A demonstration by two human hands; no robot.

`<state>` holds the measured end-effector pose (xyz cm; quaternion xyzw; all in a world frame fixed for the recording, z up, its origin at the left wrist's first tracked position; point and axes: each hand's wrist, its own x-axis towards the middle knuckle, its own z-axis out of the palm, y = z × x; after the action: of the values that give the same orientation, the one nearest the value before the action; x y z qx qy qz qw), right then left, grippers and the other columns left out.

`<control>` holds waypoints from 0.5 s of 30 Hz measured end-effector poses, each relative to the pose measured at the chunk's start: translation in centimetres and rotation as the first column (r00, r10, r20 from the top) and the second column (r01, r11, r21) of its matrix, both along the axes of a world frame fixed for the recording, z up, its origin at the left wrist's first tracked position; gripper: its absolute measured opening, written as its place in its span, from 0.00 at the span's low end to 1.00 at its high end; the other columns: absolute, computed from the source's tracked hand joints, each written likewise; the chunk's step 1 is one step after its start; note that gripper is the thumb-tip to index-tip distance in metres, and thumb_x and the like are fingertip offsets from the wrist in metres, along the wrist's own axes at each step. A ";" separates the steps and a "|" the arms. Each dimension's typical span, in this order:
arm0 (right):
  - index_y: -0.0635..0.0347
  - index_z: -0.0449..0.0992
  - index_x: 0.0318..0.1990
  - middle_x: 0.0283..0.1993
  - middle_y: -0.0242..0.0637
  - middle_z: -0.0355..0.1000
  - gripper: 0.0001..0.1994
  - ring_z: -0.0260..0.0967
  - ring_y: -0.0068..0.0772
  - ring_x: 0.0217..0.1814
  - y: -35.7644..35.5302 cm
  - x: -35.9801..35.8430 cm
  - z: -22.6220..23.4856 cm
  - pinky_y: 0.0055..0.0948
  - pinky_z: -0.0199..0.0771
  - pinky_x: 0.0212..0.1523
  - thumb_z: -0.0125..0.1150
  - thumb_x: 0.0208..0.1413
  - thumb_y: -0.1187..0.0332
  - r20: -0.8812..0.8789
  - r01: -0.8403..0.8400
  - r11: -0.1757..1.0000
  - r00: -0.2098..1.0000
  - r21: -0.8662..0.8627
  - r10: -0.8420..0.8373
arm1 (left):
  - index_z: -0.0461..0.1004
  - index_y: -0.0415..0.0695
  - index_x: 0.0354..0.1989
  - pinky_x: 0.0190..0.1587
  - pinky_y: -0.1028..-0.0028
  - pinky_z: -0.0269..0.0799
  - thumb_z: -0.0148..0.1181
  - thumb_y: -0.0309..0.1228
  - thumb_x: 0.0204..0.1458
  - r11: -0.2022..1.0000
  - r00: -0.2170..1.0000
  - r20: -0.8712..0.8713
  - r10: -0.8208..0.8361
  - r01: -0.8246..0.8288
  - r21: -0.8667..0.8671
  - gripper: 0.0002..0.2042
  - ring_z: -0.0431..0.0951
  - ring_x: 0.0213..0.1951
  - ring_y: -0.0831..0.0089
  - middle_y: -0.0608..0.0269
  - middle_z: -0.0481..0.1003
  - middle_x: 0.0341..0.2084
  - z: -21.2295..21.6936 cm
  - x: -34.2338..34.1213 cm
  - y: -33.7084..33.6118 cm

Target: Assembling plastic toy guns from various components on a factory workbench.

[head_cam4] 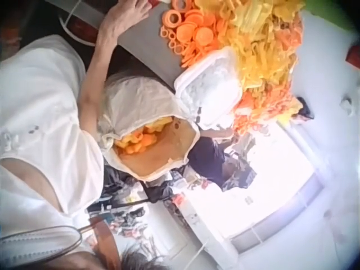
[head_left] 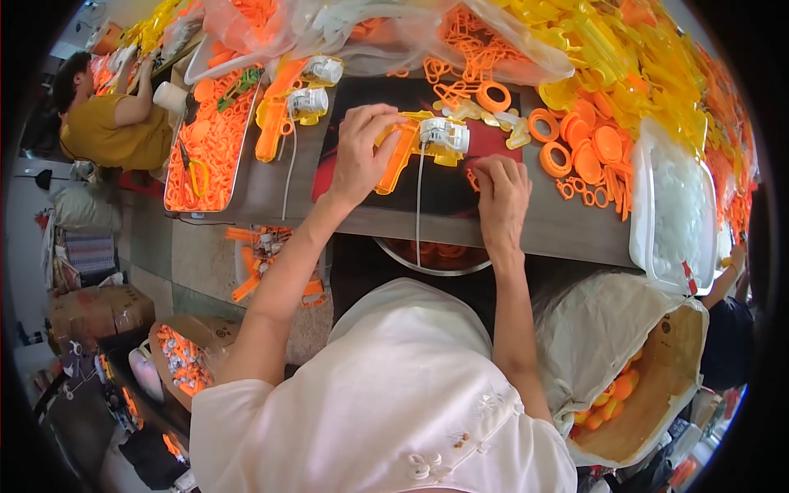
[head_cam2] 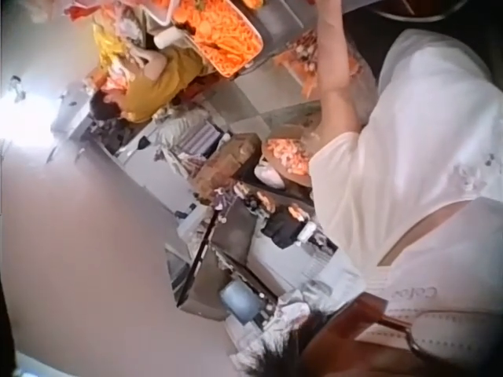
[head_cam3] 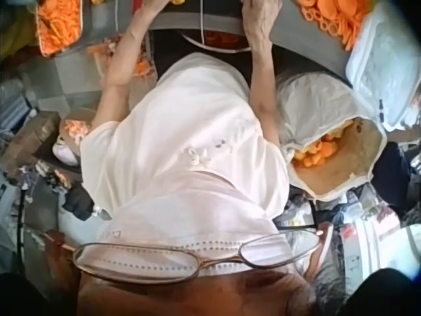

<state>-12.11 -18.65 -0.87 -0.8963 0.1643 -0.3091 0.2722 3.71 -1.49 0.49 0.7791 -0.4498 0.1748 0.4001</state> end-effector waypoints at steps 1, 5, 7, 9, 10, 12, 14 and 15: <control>0.58 0.79 0.40 0.42 0.31 0.74 0.07 0.67 0.38 0.47 0.0 -0.8 0.6 0.36 0.63 0.47 0.63 0.52 0.74 -0.021 -0.047 0.998 0.999 -0.031 0.046 | 0.78 0.45 0.43 0.52 0.64 0.66 0.63 0.24 0.50 1.000 1.000 0.014 0.001 -0.001 0.017 0.11 0.73 0.48 0.60 0.61 0.75 0.43 -0.1 0.2 -0.1; 0.58 0.79 0.41 0.43 0.31 0.74 0.10 0.67 0.37 0.48 0.5 -1.9 0.8 0.36 0.63 0.48 0.64 0.50 0.75 -0.045 -0.128 0.966 0.992 -0.223 0.121 | 0.75 0.44 0.49 0.56 0.63 0.65 0.61 0.26 0.52 0.996 0.999 0.023 -0.031 0.029 0.079 0.15 0.71 0.54 0.58 0.58 0.73 0.50 -1.7 0.3 0.0; 0.58 0.79 0.43 0.44 0.32 0.75 0.12 0.68 0.36 0.48 0.4 -1.4 0.4 0.36 0.63 0.50 0.65 0.49 0.75 -0.049 -0.119 0.975 0.992 -0.189 0.112 | 0.75 0.44 0.50 0.56 0.62 0.65 0.61 0.27 0.53 0.998 1.000 0.002 0.004 -0.004 0.062 0.15 0.70 0.54 0.58 0.58 0.72 0.51 -2.1 -0.1 0.0; 0.58 0.79 0.42 0.44 0.32 0.75 0.12 0.68 0.35 0.48 0.0 -1.2 0.4 0.36 0.63 0.50 0.66 0.48 0.75 -0.072 -0.136 0.974 0.990 -0.181 0.125 | 0.74 0.43 0.50 0.56 0.62 0.64 0.60 0.27 0.54 0.998 0.999 -0.017 0.049 -0.048 0.049 0.15 0.70 0.55 0.58 0.58 0.72 0.51 -2.3 -0.9 0.0; 0.57 0.79 0.42 0.44 0.32 0.75 0.12 0.69 0.35 0.48 0.0 -1.1 0.8 0.36 0.62 0.50 0.67 0.47 0.75 -0.092 -0.145 0.974 0.987 -0.175 0.131 | 0.74 0.44 0.51 0.56 0.62 0.64 0.59 0.27 0.55 0.996 0.997 -0.024 0.072 -0.070 0.055 0.15 0.69 0.55 0.58 0.58 0.71 0.51 -2.3 -1.4 -0.1; 0.56 0.79 0.41 0.44 0.31 0.76 0.12 0.69 0.35 0.47 1.4 -0.6 1.8 0.36 0.62 0.51 0.68 0.47 0.74 -0.029 -0.114 0.986 0.993 -0.125 0.111 | 0.73 0.44 0.52 0.57 0.62 0.63 0.58 0.28 0.56 0.993 0.994 -0.033 0.104 -0.102 0.057 0.15 0.69 0.55 0.59 0.58 0.71 0.52 -2.2 -1.9 -0.4; 0.54 0.79 0.41 0.42 0.28 0.76 0.12 0.69 0.33 0.47 3.6 0.2 2.4 0.36 0.60 0.52 0.69 0.46 0.71 0.042 -0.092 0.990 0.994 -0.109 0.097 | 0.73 0.44 0.52 0.57 0.62 0.62 0.55 0.28 0.57 0.990 0.989 -0.048 0.139 -0.137 0.033 0.14 0.68 0.56 0.60 0.59 0.71 0.52 -2.2 -2.6 -0.6; 0.53 0.79 0.41 0.42 0.28 0.76 0.13 0.69 0.32 0.47 4.7 0.8 2.2 0.36 0.59 0.53 0.69 0.46 0.71 0.066 -0.103 0.984 0.991 -0.143 0.113 | 0.73 0.44 0.52 0.56 0.61 0.61 0.53 0.29 0.58 0.987 0.986 -0.068 0.155 -0.153 0.039 0.13 0.68 0.56 0.60 0.59 0.71 0.52 -2.3 -2.9 -0.5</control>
<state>-11.26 -13.95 1.35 -0.9087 0.0832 -0.3374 0.2312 0.80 -2.03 -1.82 0.8239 -0.3766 0.1700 0.3879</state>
